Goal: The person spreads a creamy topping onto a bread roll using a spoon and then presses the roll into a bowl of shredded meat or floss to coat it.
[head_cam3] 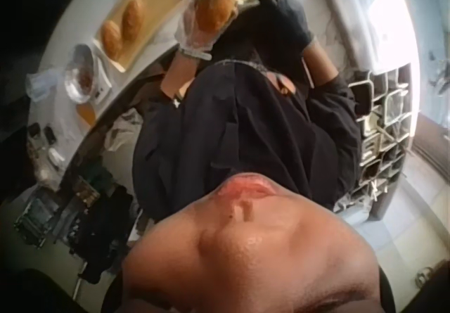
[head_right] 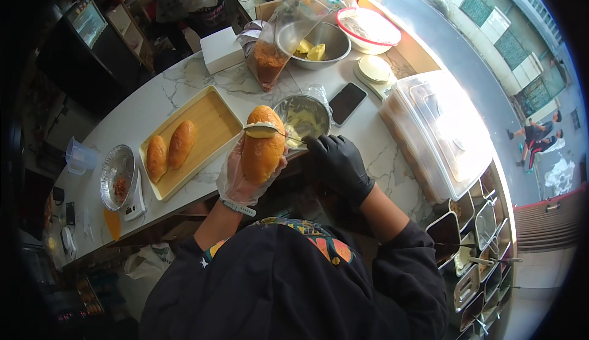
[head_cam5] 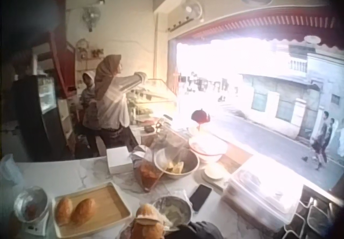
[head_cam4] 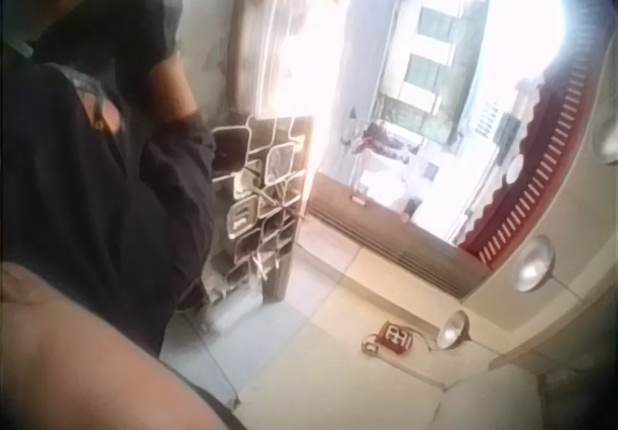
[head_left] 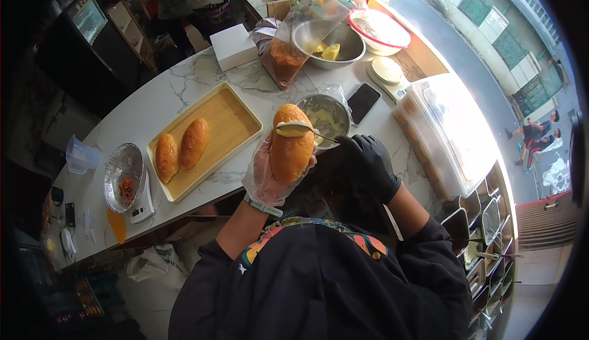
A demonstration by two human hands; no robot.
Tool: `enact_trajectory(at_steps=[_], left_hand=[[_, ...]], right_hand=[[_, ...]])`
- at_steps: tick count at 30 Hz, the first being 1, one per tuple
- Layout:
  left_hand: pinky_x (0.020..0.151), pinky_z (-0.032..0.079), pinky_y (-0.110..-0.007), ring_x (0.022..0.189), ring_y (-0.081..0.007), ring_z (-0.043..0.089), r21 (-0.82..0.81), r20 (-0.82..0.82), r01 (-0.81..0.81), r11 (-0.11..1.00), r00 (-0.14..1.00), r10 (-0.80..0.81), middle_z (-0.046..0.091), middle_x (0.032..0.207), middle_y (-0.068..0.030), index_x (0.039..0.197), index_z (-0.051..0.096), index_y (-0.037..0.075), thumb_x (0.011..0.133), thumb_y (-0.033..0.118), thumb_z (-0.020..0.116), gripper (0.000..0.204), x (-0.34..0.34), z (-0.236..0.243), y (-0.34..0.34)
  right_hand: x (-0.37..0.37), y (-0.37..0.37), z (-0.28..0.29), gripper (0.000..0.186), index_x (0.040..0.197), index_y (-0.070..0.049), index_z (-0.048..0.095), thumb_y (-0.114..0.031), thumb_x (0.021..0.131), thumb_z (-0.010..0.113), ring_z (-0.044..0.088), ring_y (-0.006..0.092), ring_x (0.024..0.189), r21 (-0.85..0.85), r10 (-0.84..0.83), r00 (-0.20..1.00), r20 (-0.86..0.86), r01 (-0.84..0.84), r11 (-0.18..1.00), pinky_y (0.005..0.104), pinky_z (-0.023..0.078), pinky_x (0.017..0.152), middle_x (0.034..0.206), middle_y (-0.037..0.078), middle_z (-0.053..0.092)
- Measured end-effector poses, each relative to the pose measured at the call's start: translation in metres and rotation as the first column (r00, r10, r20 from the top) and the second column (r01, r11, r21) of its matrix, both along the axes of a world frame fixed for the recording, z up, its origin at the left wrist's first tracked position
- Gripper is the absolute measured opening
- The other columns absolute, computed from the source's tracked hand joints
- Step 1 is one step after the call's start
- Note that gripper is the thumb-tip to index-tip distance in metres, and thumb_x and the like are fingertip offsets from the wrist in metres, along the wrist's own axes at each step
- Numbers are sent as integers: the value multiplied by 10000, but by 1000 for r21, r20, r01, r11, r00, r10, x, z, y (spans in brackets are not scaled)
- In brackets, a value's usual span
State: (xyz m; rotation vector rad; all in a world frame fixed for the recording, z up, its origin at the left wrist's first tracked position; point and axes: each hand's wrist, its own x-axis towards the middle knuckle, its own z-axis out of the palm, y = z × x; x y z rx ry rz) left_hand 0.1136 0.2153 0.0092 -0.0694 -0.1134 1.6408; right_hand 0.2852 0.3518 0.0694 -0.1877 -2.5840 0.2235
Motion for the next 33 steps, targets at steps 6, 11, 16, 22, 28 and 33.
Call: enact_trajectory(at_steps=[6,11,16,22,28,33], left_hand=[[853,472,-564,1065,-408,515,9,-18,-3,1000,1000,3,443,1280,-224,1316,402,44,936,430,385,542,2,6,0],[863,478,-539,1063,-415,518,11,8,9,1000,1000,-9,453,1272,-218,1317,399,46,940,419,383,530,-2,0,4],[845,491,-524,1022,-381,544,-55,-117,-130,990,986,123,465,1249,-225,1307,389,24,934,412,420,540,-8,-7,16],[841,494,-516,1017,-367,554,-44,-251,-209,977,949,192,518,1187,-194,1270,424,44,935,408,407,496,-17,-23,32],[826,505,-528,1052,-334,563,-185,-249,-312,932,932,263,531,1192,-162,1271,427,63,936,407,394,482,-26,-35,45],[856,497,-531,1080,-327,556,-140,-253,-263,954,942,223,518,1229,-157,1283,425,78,934,419,395,488,-23,-30,46]], right_hand=[[-2,-2,0,201,983,-45,578,-82,786,586,601,292,724,-325,43,993,-108,-76,943,355,478,654,784,120,597],[-7,2,3,159,1021,1,585,-62,883,536,607,215,789,-654,-58,997,-54,8,756,301,475,710,857,137,629],[-8,19,-2,185,1053,21,583,-70,903,525,597,172,800,-712,-90,995,-47,30,701,284,467,745,881,131,635],[-3,33,-13,221,1048,22,611,-129,899,549,580,161,761,-632,-180,965,192,262,730,289,475,745,847,71,653],[1,40,-3,255,1076,23,606,-141,897,530,600,150,786,-914,-44,955,293,293,280,279,483,733,862,66,658],[18,50,-26,241,1029,-9,619,-189,893,535,421,36,590,-961,145,989,-19,-58,271,187,355,507,685,-43,469]])
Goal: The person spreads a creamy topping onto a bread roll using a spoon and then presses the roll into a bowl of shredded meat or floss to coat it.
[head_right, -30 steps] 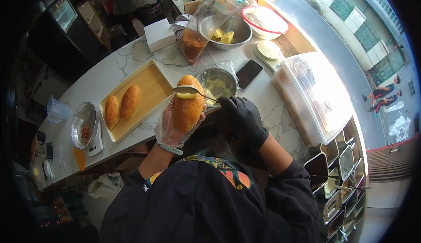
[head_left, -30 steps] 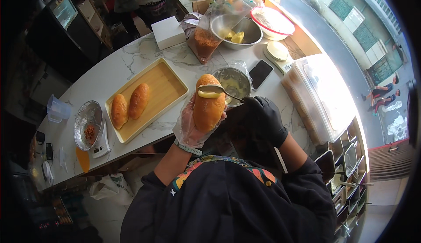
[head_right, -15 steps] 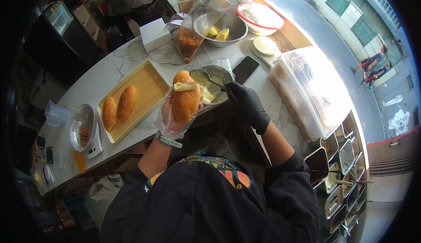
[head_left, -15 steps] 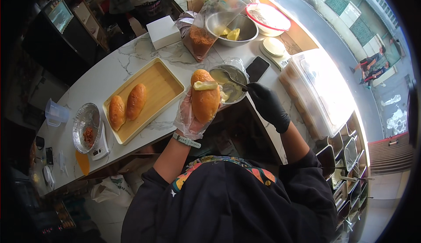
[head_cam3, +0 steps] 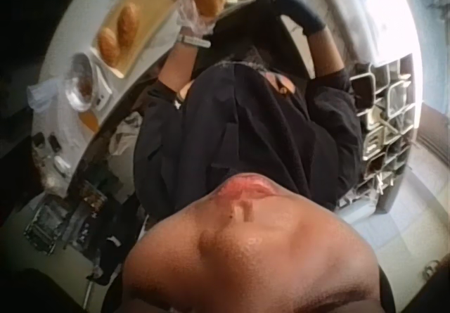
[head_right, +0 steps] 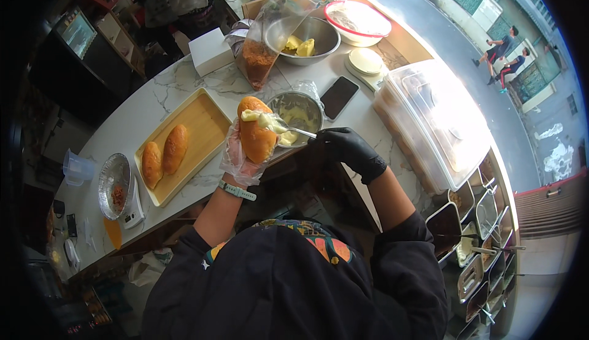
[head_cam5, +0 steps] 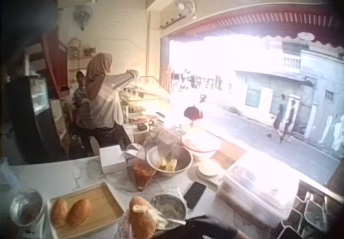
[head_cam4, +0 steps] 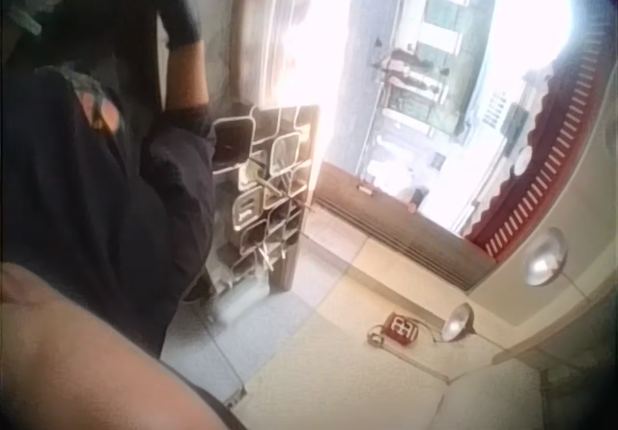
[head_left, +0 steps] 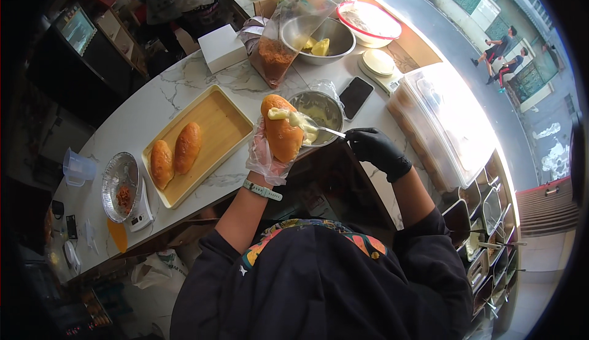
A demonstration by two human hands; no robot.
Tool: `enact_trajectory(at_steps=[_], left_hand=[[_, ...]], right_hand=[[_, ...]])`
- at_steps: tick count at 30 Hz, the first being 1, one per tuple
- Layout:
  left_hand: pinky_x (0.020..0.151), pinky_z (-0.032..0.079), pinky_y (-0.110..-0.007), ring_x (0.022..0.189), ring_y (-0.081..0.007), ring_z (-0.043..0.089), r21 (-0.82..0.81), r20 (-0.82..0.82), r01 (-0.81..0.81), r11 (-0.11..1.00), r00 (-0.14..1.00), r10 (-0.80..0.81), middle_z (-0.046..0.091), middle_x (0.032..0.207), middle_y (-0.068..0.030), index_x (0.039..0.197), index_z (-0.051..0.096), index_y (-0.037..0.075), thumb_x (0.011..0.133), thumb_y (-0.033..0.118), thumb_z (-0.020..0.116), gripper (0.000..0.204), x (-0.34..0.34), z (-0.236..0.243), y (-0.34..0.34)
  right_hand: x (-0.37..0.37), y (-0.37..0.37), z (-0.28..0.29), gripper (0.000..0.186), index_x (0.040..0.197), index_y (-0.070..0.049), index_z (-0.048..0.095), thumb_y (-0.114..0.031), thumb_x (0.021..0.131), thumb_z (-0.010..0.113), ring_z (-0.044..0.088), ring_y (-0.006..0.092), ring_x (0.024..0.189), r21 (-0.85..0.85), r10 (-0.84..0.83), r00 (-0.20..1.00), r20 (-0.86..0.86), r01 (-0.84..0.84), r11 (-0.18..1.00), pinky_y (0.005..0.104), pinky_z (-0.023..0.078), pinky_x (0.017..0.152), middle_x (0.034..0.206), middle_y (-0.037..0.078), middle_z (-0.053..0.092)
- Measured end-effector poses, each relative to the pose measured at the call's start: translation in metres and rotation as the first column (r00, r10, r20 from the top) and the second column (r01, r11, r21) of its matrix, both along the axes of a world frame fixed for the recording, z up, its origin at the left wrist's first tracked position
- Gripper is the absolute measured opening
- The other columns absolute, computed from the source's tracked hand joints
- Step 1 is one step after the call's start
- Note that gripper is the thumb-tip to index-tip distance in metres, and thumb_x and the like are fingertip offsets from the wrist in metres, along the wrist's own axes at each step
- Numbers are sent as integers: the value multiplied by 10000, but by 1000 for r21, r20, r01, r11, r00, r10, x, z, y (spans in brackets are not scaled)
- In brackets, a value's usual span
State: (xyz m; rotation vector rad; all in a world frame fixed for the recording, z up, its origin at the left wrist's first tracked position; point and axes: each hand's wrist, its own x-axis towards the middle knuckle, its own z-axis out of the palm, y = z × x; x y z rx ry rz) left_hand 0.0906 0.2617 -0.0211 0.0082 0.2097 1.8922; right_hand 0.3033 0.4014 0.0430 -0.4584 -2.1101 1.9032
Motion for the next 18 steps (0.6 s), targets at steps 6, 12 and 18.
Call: enact_trajectory(at_steps=[6,12,18], left_hand=[[852,496,-533,1080,-341,552,48,27,45,998,999,-47,508,1241,-166,1292,420,86,932,418,407,490,-3,-8,-1],[801,509,-547,1033,-357,570,5,40,3,1000,999,-3,511,1229,-181,1277,428,59,929,385,423,477,-4,-5,-14],[807,495,-553,1053,-363,554,56,33,17,998,999,-19,541,1178,-188,1224,479,41,924,327,445,415,0,-2,-31]], right_hand=[[-1,3,4,211,1034,-20,611,-154,923,490,379,33,586,-239,-58,998,6,58,969,181,341,505,686,-56,431],[-13,-4,-39,195,1030,-61,601,-134,868,520,554,220,645,876,-350,899,-264,375,302,311,454,603,698,60,548],[-2,-6,-76,292,1033,-65,574,-119,746,578,580,320,830,943,-441,891,-106,231,239,400,470,709,864,134,592]])
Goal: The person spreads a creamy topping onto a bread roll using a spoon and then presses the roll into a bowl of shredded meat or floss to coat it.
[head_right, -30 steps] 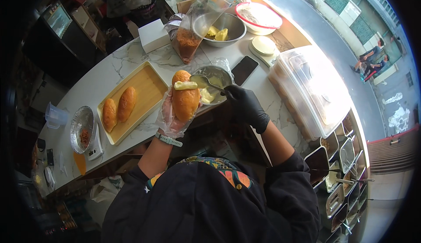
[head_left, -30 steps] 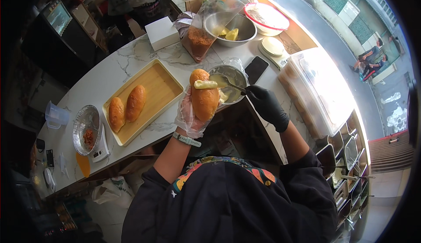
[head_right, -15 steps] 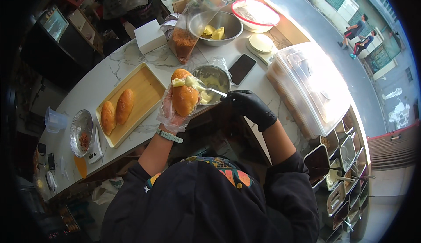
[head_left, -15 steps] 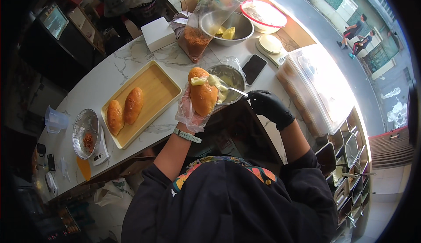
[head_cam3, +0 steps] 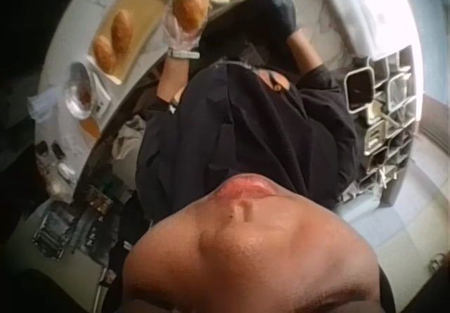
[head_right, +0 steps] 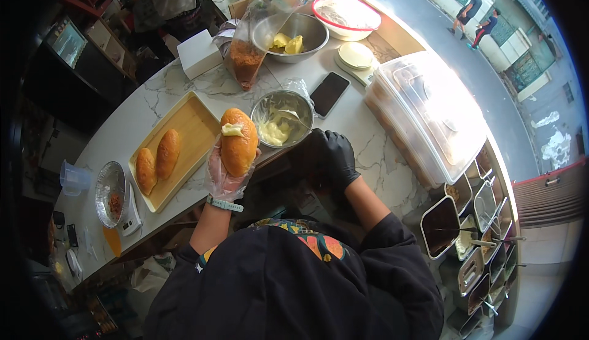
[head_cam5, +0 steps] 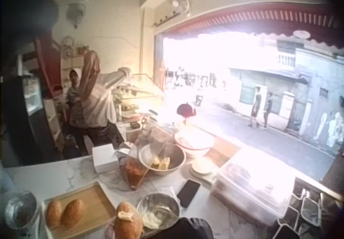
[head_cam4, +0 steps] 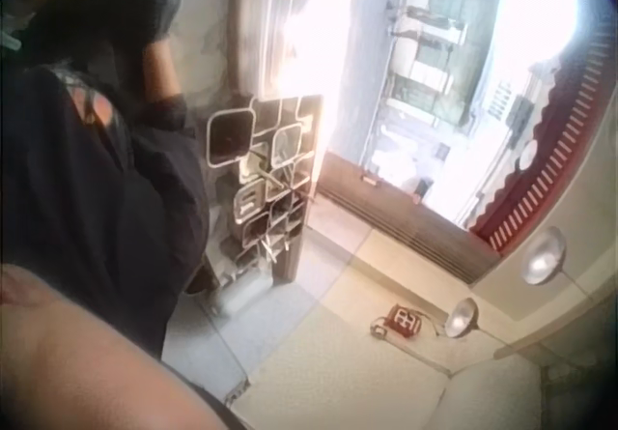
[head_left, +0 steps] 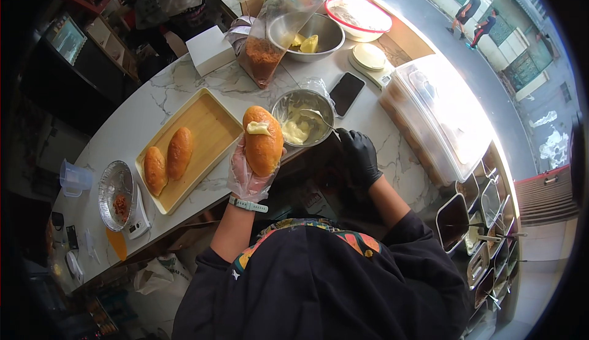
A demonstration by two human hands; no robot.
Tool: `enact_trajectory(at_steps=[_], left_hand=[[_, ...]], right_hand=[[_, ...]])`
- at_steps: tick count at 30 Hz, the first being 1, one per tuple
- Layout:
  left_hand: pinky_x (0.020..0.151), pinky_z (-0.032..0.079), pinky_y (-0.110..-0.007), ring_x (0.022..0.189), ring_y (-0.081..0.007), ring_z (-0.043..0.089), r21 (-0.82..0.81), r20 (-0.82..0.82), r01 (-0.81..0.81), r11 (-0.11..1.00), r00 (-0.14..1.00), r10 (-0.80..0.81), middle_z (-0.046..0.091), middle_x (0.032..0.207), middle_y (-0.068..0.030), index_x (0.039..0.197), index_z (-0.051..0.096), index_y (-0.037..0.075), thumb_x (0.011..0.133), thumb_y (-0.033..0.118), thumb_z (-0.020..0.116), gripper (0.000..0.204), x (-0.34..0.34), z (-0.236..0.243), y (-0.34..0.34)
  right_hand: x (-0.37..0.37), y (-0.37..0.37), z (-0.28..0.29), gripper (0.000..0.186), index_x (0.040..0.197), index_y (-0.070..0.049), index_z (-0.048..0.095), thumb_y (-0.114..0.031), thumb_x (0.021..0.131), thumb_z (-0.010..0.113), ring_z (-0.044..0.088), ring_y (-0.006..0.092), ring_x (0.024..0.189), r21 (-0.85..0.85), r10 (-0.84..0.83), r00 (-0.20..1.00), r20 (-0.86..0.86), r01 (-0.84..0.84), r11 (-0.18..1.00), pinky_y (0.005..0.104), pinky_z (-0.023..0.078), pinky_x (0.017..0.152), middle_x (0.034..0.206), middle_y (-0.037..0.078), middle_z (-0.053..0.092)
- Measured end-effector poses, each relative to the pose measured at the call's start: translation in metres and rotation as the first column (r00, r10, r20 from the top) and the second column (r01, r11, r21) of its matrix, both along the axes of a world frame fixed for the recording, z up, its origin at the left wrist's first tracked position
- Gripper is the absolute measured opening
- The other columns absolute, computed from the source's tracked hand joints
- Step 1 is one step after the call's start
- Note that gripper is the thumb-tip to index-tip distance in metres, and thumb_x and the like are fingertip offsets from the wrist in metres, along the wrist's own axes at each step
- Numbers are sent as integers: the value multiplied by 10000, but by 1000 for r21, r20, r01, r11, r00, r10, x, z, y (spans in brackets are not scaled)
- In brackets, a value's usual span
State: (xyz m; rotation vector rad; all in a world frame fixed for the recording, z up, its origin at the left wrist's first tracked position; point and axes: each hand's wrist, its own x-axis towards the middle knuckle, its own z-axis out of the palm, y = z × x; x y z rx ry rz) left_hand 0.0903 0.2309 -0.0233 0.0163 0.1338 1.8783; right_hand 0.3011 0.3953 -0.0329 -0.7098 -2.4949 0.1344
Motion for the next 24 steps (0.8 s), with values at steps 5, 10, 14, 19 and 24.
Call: enact_trajectory(at_steps=[5,10,14,19,24], left_hand=[[808,505,-538,983,-313,607,-50,74,19,999,997,-15,588,1127,-156,1218,488,52,927,346,453,415,8,4,-2],[884,458,-524,1121,-416,474,45,89,62,997,994,-66,398,1316,-250,1324,373,15,903,303,506,527,9,0,-11],[887,456,-508,1118,-411,465,64,156,125,990,979,-134,354,1343,-263,1345,330,8,897,287,516,559,15,10,-2],[872,458,-489,1098,-404,484,36,136,110,993,984,-114,387,1326,-255,1329,376,34,903,311,495,523,12,9,-2],[885,447,-484,1105,-396,477,31,97,86,996,991,-89,374,1343,-243,1335,353,17,899,282,501,531,11,8,-3]], right_hand=[[2,3,11,296,1021,-24,592,-129,744,609,589,366,874,-135,175,984,-36,-178,975,393,484,757,919,177,615],[-16,-4,9,238,1010,-9,619,-171,865,523,590,405,833,-706,-166,920,-354,-147,693,426,480,752,885,221,632],[-12,-2,9,217,1015,-11,597,-117,850,505,613,363,800,-520,-124,929,-348,-81,850,438,477,711,838,203,630],[-11,-4,7,258,1017,-36,575,-107,774,525,589,294,778,-120,52,997,-66,-59,991,396,457,688,801,140,592],[-12,-4,-3,287,1012,-42,565,-140,743,542,557,264,800,111,-27,1000,12,25,994,358,437,720,818,98,566]])
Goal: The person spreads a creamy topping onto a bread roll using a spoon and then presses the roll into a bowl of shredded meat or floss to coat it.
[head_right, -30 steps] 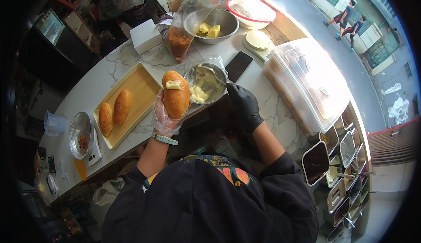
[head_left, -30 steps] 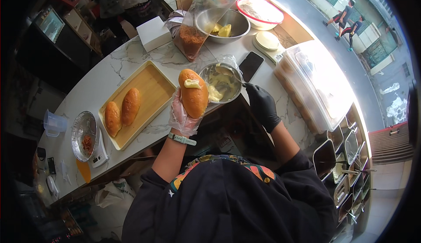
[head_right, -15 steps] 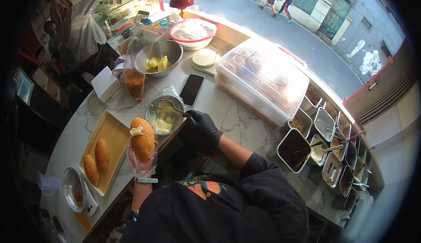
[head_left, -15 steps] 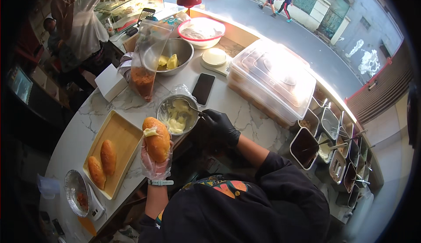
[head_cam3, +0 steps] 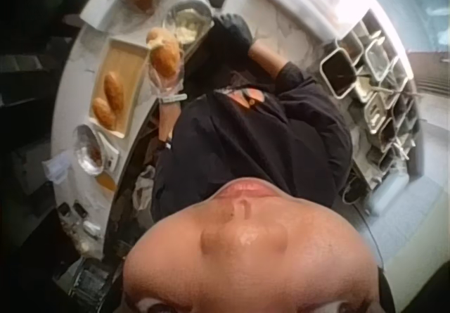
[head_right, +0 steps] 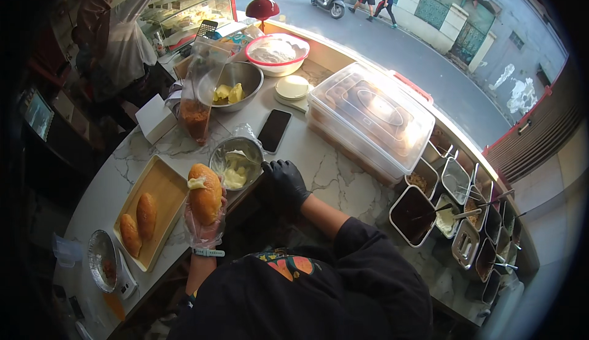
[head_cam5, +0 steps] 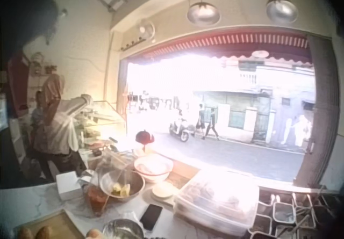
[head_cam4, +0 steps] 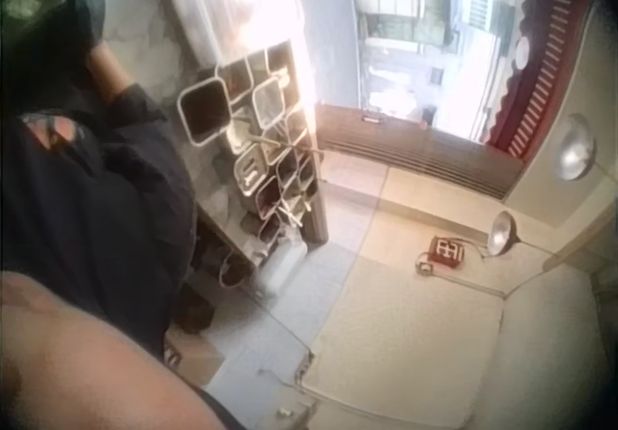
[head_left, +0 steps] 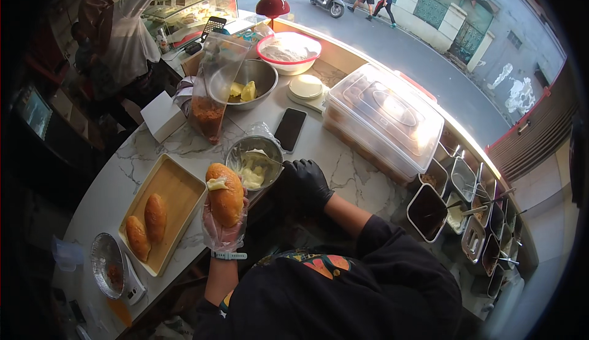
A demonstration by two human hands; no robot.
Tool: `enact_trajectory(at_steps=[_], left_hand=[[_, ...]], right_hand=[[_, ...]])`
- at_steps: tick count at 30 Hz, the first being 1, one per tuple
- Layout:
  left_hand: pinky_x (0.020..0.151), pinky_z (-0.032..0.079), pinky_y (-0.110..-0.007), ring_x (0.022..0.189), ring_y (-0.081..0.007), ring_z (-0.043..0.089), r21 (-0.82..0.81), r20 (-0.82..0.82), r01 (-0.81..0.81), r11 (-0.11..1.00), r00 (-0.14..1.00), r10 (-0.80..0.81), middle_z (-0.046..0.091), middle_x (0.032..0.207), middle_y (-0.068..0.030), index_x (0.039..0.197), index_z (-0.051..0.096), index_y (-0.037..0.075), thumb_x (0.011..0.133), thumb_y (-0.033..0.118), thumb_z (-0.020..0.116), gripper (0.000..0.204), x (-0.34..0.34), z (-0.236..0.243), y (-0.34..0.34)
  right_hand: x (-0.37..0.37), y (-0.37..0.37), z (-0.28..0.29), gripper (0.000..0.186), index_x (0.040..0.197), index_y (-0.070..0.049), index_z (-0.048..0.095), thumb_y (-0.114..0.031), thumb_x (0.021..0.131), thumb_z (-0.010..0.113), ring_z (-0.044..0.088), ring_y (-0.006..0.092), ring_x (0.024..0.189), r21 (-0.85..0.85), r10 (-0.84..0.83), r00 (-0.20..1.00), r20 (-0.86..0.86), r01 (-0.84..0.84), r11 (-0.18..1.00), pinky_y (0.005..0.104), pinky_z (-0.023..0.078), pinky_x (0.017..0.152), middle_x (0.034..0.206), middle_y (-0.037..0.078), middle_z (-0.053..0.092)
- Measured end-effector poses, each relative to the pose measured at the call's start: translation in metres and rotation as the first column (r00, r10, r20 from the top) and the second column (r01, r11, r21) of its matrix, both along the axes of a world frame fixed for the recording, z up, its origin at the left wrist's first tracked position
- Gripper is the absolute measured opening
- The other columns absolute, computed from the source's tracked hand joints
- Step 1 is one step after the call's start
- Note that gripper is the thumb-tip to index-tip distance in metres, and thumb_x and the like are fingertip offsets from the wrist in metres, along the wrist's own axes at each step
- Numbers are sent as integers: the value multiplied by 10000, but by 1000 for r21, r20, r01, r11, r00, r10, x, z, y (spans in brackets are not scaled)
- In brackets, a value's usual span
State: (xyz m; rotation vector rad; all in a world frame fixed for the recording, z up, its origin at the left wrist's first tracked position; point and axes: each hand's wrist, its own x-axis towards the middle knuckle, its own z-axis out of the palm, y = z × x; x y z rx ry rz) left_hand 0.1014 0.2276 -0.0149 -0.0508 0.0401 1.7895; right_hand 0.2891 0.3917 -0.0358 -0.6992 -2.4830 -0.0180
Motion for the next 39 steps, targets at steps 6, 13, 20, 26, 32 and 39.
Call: enact_trajectory(at_steps=[6,13,20,26,32,39], left_hand=[[893,445,-479,1116,-385,470,19,34,16,1000,999,-16,362,1358,-230,1344,335,11,903,264,493,532,2,-1,-2],[886,450,-485,1118,-388,468,13,-23,1,1000,1000,-1,363,1357,-229,1350,330,20,895,271,496,546,2,-5,-7],[885,442,-490,1128,-391,456,14,-39,-3,1000,999,3,386,1338,-220,1338,353,26,885,278,501,539,4,-13,-3],[853,468,-526,1127,-380,487,-79,14,-3,997,1000,4,479,1264,-171,1288,430,59,883,316,496,484,3,-23,1],[860,469,-520,1106,-383,504,-60,50,28,998,998,-25,483,1261,-175,1281,439,59,882,322,496,481,3,-24,2],[854,468,-528,1098,-366,524,-76,64,-3,997,998,8,514,1237,-166,1274,451,67,894,317,470,456,1,-22,4]], right_hand=[[0,1,-10,239,938,-58,543,-187,739,570,543,277,728,40,16,997,-73,-13,999,383,430,669,763,101,531],[-1,1,-10,211,937,-50,540,-151,751,544,555,281,757,-34,-15,984,-176,9,999,390,435,679,791,121,554],[2,-2,-18,223,908,-70,538,-185,727,597,557,315,762,-121,-19,979,-202,-6,993,405,439,709,797,126,566],[3,5,-34,219,894,-74,537,-183,711,586,558,315,775,-138,-9,990,-138,-11,990,407,435,711,800,127,568],[0,6,-37,249,937,-68,530,-167,713,575,559,314,781,-136,-35,998,-51,28,990,406,431,719,810,125,570],[-7,-8,-18,201,952,-49,539,-126,767,536,571,275,750,-132,-7,1000,-9,6,991,384,435,670,782,113,579]])
